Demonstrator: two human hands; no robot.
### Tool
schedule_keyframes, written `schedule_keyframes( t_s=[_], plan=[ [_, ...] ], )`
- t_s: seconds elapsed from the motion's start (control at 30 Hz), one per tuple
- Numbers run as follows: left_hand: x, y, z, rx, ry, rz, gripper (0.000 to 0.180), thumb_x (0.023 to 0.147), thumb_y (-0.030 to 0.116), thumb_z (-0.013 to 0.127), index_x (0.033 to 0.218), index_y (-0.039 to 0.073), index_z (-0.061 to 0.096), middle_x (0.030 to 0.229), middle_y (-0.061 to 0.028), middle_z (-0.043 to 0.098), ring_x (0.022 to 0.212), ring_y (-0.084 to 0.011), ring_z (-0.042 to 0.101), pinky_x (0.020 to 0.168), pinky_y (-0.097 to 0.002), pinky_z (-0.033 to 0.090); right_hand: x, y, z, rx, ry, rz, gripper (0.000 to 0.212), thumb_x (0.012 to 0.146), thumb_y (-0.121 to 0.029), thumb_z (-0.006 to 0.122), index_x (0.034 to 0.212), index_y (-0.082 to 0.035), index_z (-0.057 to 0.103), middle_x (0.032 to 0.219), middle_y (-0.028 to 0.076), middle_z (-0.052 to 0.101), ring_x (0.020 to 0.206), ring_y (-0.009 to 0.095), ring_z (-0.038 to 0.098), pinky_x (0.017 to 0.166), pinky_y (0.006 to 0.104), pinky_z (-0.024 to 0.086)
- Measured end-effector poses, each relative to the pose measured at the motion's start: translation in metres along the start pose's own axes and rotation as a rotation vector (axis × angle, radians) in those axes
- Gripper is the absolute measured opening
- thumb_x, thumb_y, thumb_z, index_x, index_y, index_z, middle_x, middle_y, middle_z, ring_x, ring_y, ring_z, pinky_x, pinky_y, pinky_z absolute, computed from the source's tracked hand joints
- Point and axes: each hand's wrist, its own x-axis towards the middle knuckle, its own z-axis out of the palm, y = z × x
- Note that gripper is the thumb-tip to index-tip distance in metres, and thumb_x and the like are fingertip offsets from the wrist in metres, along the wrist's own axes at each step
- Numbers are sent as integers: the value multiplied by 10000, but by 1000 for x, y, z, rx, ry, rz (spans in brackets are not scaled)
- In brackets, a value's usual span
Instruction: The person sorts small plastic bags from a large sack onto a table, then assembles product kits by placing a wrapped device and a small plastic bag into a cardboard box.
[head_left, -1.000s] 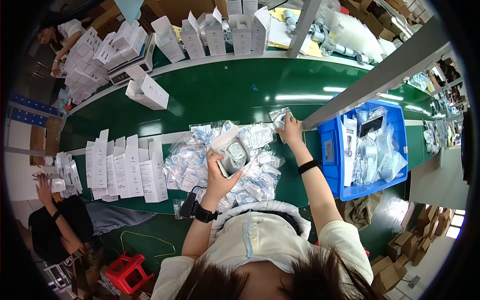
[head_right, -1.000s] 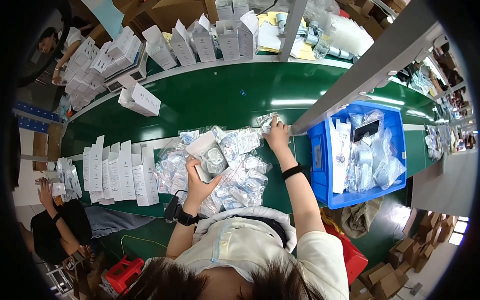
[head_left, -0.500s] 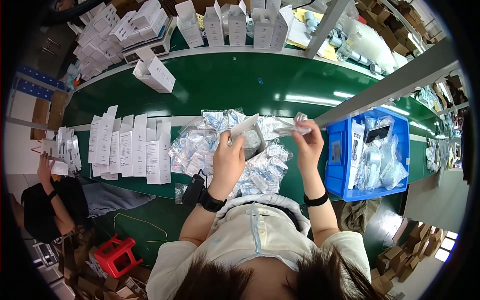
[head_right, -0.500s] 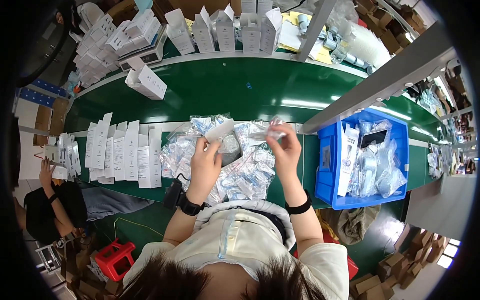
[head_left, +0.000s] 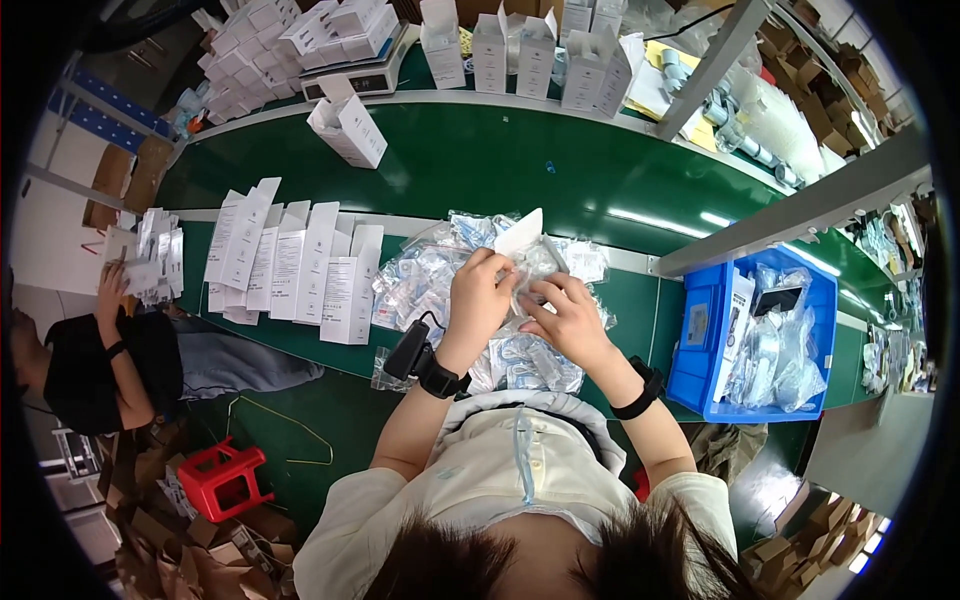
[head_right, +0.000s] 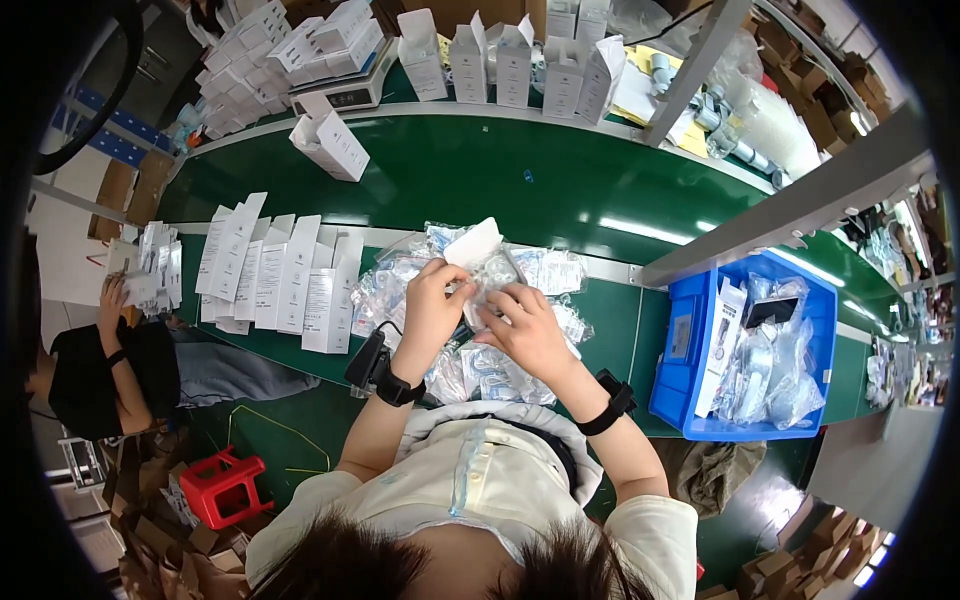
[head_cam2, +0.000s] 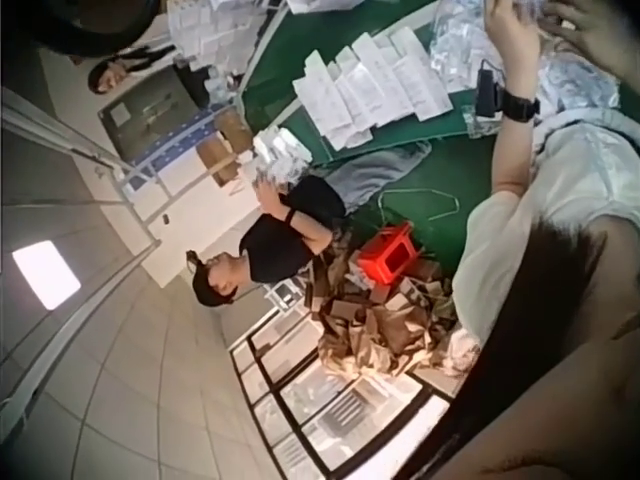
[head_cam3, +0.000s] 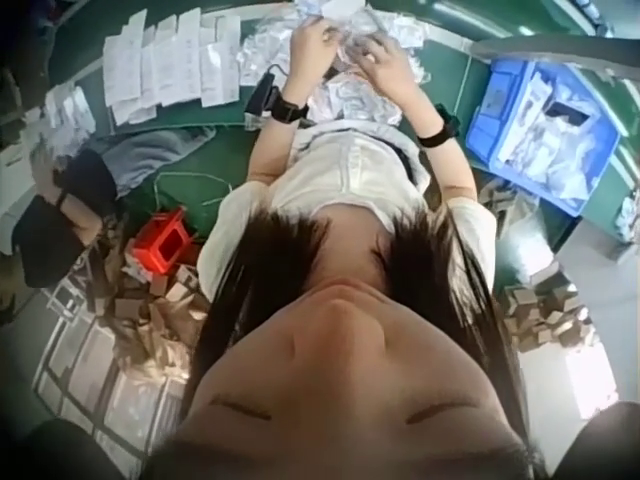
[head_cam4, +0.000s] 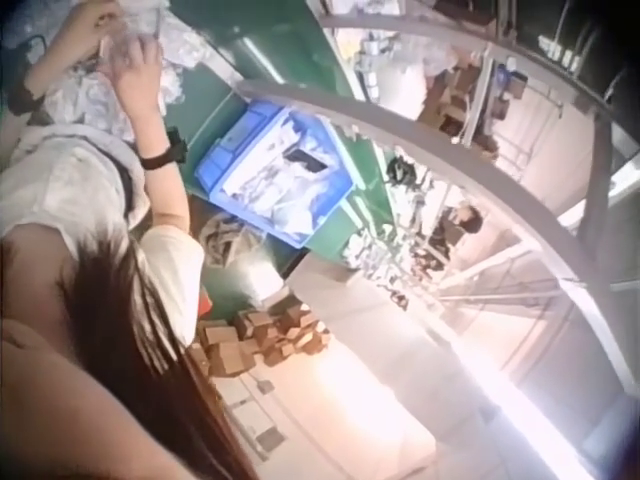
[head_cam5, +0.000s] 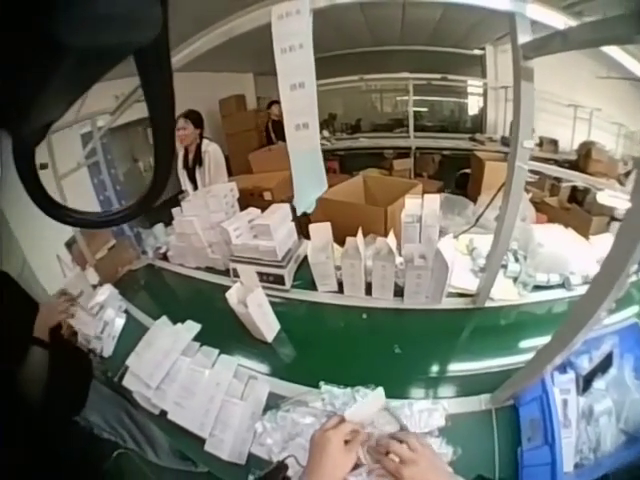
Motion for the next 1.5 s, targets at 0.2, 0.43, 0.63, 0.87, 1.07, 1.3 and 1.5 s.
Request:
schedule_keyframes(
  t_s=[0.2, 0.43, 0.63, 0.87, 1.07, 1.3, 1.5],
  plan=[
    [-9, -26, -24, -274, -213, 2, 216, 673, 31, 652, 872, 24, 571, 964, -114, 559, 868, -256, 567, 707, -299, 471, -9, 11, 3, 0, 273, 85, 655, 549, -252, 788, 1121, -125, 496, 1131, 124, 446, 1157, 250, 360, 971, 381, 285],
    [-22, -176, -117, 770, 68, -125, 769, 602, 129, 728, 1237, -26, 325, 1350, -177, 224, 1242, -344, 211, 986, -428, 242, -20, 56, 62, 947, 221, 594, 940, 474, -157, 841, 1246, -63, 312, 1221, 97, 397, 1161, 220, 370, 989, 353, 283],
    [-48, -198, -111, 1017, -176, -210, 980, 542, 156, 753, 1340, 62, 191, 1410, -117, 148, 1275, -340, 164, 969, -507, 204, 47, 95, 62, 1028, 672, 706, 854, 507, -59, 793, 1225, -26, 333, 1089, 100, 509, 998, 199, 508, 856, 302, 419],
    [-42, -108, -118, 613, 333, -70, 970, 544, 78, 743, 1341, 71, 191, 1342, -163, 269, 1210, -365, 291, 983, -456, 247, 107, 198, 59, 489, 702, 781, 878, 552, -179, 789, 1257, -23, 291, 1198, 171, 451, 1104, 268, 447, 890, 354, 382],
    [-26, -21, -40, 257, 413, 6, 990, 551, 130, 772, 1333, 31, 172, 1327, -205, 236, 1216, -360, 261, 972, -454, 260, 50, 133, 61, 333, 558, 604, 1016, 658, -336, 713, 1364, -62, 36, 1382, 188, 157, 1289, 287, 154, 1026, 379, 189],
    [-32, 34, 37, -194, -407, 278, 1051, 526, 141, 789, 1329, 43, 119, 1343, -179, 173, 1227, -332, 232, 1000, -430, 231, -68, -2, -30, 1102, 585, 704, 788, 788, -269, 572, 1347, -23, 74, 1344, 137, 239, 1262, 230, 210, 1033, 341, 151],
    [-31, 79, 81, -896, -767, 42, 950, 595, 102, 751, 1313, 85, 129, 1265, -133, 290, 1140, -249, 366, 946, -385, 327, -144, 36, -98, 883, 507, 679, 631, 788, -373, 587, 1249, -18, 341, 1206, 111, 413, 1147, 215, 375, 938, 340, 305]
  ],
)
